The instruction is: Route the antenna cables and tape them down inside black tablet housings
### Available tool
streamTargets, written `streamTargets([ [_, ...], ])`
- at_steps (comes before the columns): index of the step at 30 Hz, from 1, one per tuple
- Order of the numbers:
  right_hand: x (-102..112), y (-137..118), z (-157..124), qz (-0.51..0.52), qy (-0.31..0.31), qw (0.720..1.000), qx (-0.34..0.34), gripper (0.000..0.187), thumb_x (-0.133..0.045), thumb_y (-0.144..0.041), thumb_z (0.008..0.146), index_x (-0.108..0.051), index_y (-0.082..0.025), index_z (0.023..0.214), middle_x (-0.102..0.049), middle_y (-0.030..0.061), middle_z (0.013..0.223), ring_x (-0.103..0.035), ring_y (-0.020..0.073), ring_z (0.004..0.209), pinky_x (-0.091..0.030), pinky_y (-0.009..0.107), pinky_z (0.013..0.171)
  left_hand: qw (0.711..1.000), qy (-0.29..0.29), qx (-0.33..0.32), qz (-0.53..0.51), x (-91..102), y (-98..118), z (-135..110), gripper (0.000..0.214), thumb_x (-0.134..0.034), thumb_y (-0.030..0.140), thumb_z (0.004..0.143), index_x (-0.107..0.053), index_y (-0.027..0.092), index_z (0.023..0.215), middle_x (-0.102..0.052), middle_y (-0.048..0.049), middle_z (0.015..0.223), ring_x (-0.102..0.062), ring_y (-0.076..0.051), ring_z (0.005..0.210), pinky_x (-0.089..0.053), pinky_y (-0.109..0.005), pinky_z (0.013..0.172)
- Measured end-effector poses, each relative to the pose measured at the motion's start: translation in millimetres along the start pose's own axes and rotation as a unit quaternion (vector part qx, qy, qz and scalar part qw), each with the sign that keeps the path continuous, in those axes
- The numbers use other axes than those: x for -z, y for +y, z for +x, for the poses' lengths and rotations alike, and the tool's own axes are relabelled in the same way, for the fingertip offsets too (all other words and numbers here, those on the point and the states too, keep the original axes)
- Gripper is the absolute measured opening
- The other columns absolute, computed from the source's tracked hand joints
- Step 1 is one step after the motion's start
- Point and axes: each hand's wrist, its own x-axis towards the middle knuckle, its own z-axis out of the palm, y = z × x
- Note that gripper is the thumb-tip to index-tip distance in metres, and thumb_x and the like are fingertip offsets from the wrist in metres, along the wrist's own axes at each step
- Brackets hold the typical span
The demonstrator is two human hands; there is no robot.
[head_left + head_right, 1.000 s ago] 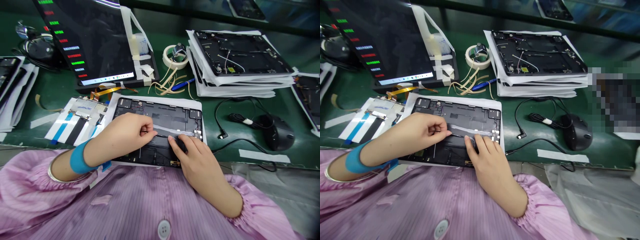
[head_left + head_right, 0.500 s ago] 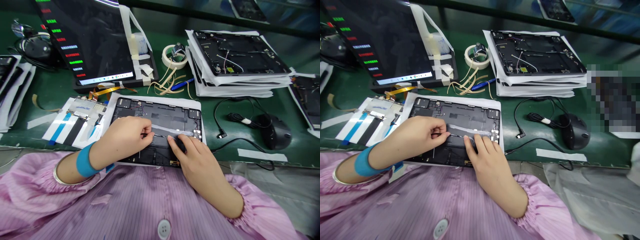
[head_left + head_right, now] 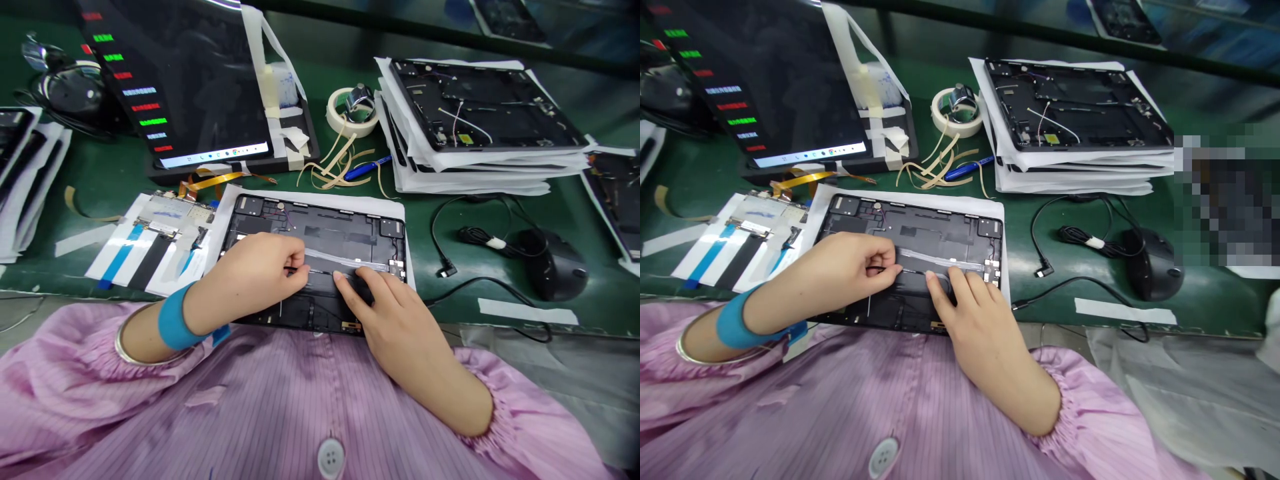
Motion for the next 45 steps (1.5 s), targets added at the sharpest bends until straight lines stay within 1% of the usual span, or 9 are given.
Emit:
streamTargets([
  [4, 1, 0, 2, 0.005, -0.007, 1.0, 0.003, 0.056, -0.041, -0.003, 0.081, -0.044, -0.014, 0.135, -0.05, 0.0196, 0.121, -0.05, 0.0269, 0.091, -0.048, 0.038, 0.07, 1.0, 0.004, -0.009, 0.002, -0.6, -1, 1, 0.018, -0.051, 0.029, 0.074, -0.047, 0.02, 0.06, -0.05, 0.0059, 0.053, -0.041, -0.01, 0.049, -0.026, -0.024, 0.049],
  [8, 2, 0, 5, 0.002, 0.0, 1.0, 0.008, 0.056, -0.038, 0.0, 0.08, -0.046, -0.015, 0.134, -0.052, 0.0196, 0.119, -0.051, 0.0257, 0.087, -0.047, 0.037, 0.068, 1.0, 0.007, -0.012, -0.001, 0.1, -1, 1, 0.017, -0.051, 0.029, 0.074, -0.047, 0.019, 0.06, -0.051, 0.005, 0.054, -0.041, -0.01, 0.049, -0.026, -0.024, 0.049],
  [15, -2, 4, 7, 0.017, 0.017, 1.0, 0.015, 0.052, -0.035, -0.002, 0.084, -0.047, -0.015, 0.133, -0.054, 0.0177, 0.116, -0.053, 0.0247, 0.087, -0.046, 0.036, 0.07, 1.0, 0.0, -0.017, -0.003, 1.3, -2, 0, 0.018, -0.052, 0.029, 0.075, -0.049, 0.02, 0.06, -0.053, 0.0045, 0.054, -0.043, -0.011, 0.05, -0.026, -0.025, 0.049],
  [19, -3, 2, 10, 0.016, 0.026, 0.999, 0.017, 0.051, -0.036, -0.004, 0.084, -0.048, -0.015, 0.132, -0.054, 0.0169, 0.115, -0.053, 0.0243, 0.087, -0.046, 0.035, 0.07, 1.0, 0.0, -0.016, 0.001, 1.5, -2, 0, 0.018, -0.052, 0.029, 0.075, -0.05, 0.02, 0.06, -0.052, 0.0049, 0.054, -0.043, -0.011, 0.051, -0.026, -0.025, 0.05],
  [27, 0, -4, 15, 0.006, 0.047, 0.999, 0.025, 0.047, -0.036, -0.004, 0.084, -0.05, -0.01, 0.129, -0.056, 0.018, 0.112, -0.054, 0.0239, 0.083, -0.045, 0.034, 0.066, 1.0, 0.003, -0.017, 0.003, 1.3, -2, 2, 0.018, -0.05, 0.029, 0.075, -0.049, 0.02, 0.06, -0.052, 0.0043, 0.054, -0.043, -0.011, 0.051, -0.024, -0.026, 0.051],
  [33, 0, -6, 19, 0.007, 0.037, 0.999, 0.027, 0.051, -0.035, -0.002, 0.082, -0.049, -0.012, 0.13, -0.056, 0.0169, 0.112, -0.054, 0.0229, 0.083, -0.045, 0.033, 0.066, 1.0, 0.006, -0.019, 0.01, 1.3, -1, 1, 0.018, -0.049, 0.029, 0.075, -0.049, 0.02, 0.06, -0.051, 0.0033, 0.054, -0.042, -0.011, 0.05, -0.024, -0.026, 0.05],
  [37, -1, -8, 22, 0.009, 0.037, 0.999, 0.033, 0.052, -0.036, -0.002, 0.081, -0.048, -0.011, 0.131, -0.056, 0.018, 0.112, -0.054, 0.024, 0.084, -0.045, 0.034, 0.066, 1.0, -0.012, 0.0, 0.028, 7.7, -1, 0, 0.025, -0.05, 0.037, 0.078, -0.05, 0.02, 0.059, -0.051, 0.0029, 0.051, -0.042, -0.012, 0.048, -0.024, -0.026, 0.047],
  [41, -2, -7, 21, 0.009, 0.035, 0.999, 0.033, 0.053, -0.036, -0.002, 0.081, -0.046, -0.011, 0.132, -0.055, 0.0187, 0.114, -0.053, 0.0247, 0.085, -0.046, 0.035, 0.067, 0.999, -0.04, 0.021, 0.028, 17.7, -8, -1, 0.032, -0.052, 0.042, 0.08, -0.052, 0.02, 0.055, -0.052, 0.003, 0.048, -0.041, -0.011, 0.043, -0.025, -0.026, 0.045],
  [45, -3, -7, 22, 0.015, 0.035, 0.999, 0.034, 0.055, -0.039, -0.002, 0.079, -0.045, -0.011, 0.133, -0.054, 0.018, 0.114, -0.054, 0.0244, 0.087, -0.047, 0.035, 0.07, 0.998, -0.051, 0.03, 0.003, 23.2, -18, -4, 0.033, -0.05, 0.045, 0.082, -0.057, 0.02, 0.061, -0.055, 0.0029, 0.051, -0.046, -0.011, 0.046, -0.027, -0.024, 0.045],
])
